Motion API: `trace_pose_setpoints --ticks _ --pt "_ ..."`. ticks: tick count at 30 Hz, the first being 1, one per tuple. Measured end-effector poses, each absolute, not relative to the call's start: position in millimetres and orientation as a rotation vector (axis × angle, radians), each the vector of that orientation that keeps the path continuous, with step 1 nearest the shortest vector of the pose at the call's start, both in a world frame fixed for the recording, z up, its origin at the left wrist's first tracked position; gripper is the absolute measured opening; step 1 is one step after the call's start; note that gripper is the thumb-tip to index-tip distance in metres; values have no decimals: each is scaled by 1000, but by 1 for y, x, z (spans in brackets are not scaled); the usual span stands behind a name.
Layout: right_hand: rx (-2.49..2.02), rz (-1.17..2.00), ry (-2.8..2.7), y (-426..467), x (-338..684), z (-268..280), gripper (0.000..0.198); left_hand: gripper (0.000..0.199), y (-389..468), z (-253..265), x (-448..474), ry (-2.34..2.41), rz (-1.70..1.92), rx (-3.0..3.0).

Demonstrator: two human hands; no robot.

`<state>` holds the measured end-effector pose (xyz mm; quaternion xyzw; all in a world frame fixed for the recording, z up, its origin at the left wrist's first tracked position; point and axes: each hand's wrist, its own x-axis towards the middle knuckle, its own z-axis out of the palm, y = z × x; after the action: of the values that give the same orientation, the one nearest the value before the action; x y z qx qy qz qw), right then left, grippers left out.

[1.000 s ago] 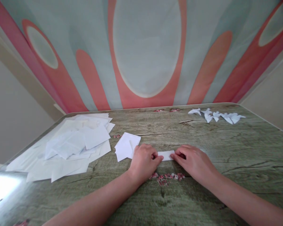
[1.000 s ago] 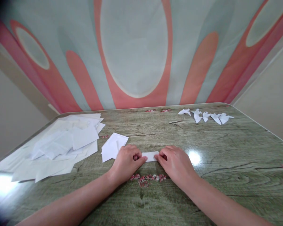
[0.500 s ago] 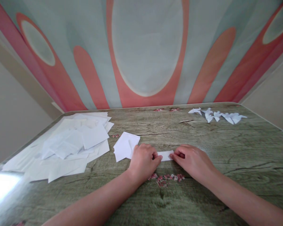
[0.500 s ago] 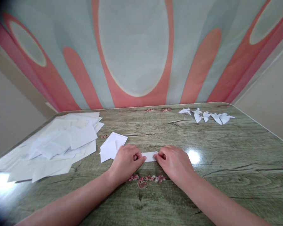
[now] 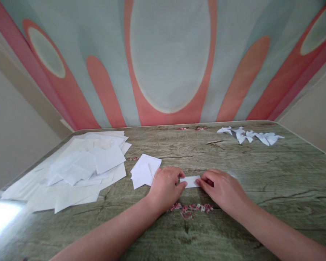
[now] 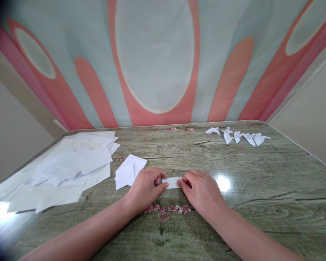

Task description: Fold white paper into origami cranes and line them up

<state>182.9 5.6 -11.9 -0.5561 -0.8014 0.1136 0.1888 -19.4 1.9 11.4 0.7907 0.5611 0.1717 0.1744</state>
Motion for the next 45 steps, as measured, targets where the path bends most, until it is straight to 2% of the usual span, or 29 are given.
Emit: trace_pose_setpoints --ticks 14,45 --pt "-1529 307 -2258 7 182 -16 25 23 -3 11 -12 1541 462 2314" --pt "-1574 230 -2349 5 178 -13 23 25 -4 17 -6 1581 401 2350"
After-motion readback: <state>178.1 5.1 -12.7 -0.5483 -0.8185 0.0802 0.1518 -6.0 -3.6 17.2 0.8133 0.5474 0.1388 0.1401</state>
